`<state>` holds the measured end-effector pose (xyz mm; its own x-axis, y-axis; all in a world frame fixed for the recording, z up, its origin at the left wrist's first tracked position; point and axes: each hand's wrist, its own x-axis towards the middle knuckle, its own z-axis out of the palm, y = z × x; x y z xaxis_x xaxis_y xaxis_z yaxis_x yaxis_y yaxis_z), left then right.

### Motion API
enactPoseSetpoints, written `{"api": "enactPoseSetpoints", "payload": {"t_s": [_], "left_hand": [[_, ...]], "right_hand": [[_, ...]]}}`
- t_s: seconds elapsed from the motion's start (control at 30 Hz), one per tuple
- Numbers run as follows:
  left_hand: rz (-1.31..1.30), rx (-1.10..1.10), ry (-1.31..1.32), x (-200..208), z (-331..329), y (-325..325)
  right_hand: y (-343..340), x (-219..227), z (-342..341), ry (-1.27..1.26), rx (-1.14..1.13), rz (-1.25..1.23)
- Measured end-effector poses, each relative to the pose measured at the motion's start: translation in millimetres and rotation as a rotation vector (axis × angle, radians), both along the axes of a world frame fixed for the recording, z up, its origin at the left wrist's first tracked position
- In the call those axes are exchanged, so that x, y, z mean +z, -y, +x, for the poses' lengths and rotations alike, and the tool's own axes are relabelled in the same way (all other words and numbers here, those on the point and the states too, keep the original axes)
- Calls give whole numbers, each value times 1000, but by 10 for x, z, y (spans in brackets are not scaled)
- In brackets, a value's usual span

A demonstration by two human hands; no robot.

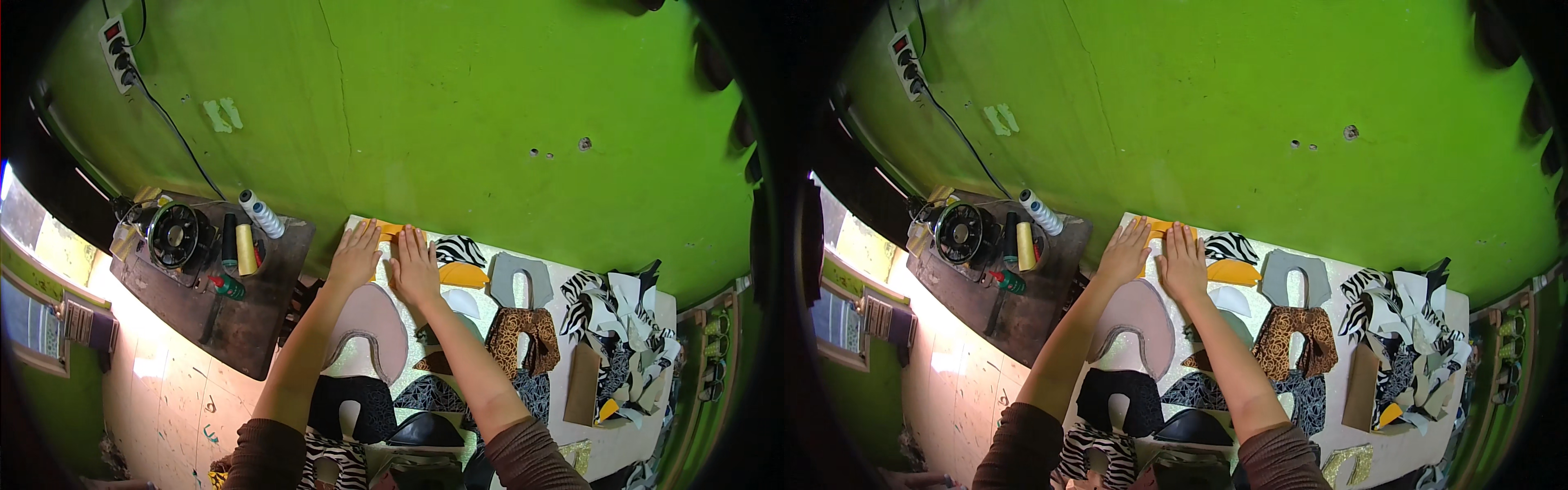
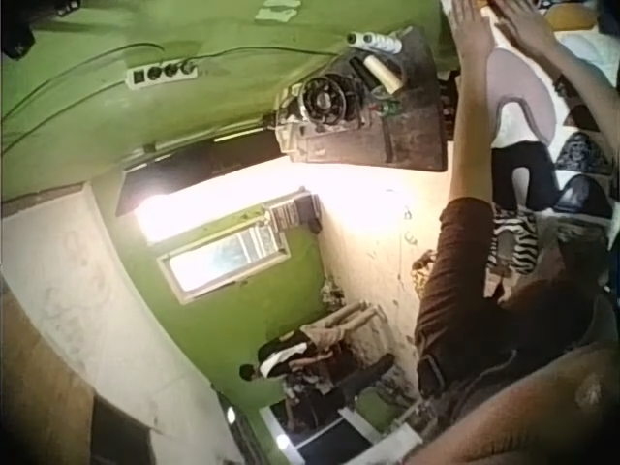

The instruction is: Sorting and arranging pre-cut shoe upper leather components on a work table.

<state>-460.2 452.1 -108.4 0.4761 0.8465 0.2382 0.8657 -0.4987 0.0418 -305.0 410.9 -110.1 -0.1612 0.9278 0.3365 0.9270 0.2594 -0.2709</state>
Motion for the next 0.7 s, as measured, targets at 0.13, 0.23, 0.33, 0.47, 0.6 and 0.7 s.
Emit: {"api": "enactPoseSetpoints", "payload": {"t_s": [0.13, 0.23, 0.33, 0.47, 0.6, 0.7], "left_hand": [[-5, 13, -44, -78, -45, -42], [37, 3, -52, -109, -60, -60], [85, -9, -8, -124, -72, -96], [77, 6, -45, -76, -39, -112], [39, 53, -103, 116, 61, 39], [169, 5, -89, 287, 218, 326]], "right_hand": [[-116, -119, -52, 40, -82, -158], [-145, -185, -63, 70, -107, -200], [-184, -193, -75, 65, -114, -205], [-190, -174, -82, 90, -126, -195], [-59, 50, 33, 23, -54, -124], [212, 254, 172, 21, -36, -1]]}}
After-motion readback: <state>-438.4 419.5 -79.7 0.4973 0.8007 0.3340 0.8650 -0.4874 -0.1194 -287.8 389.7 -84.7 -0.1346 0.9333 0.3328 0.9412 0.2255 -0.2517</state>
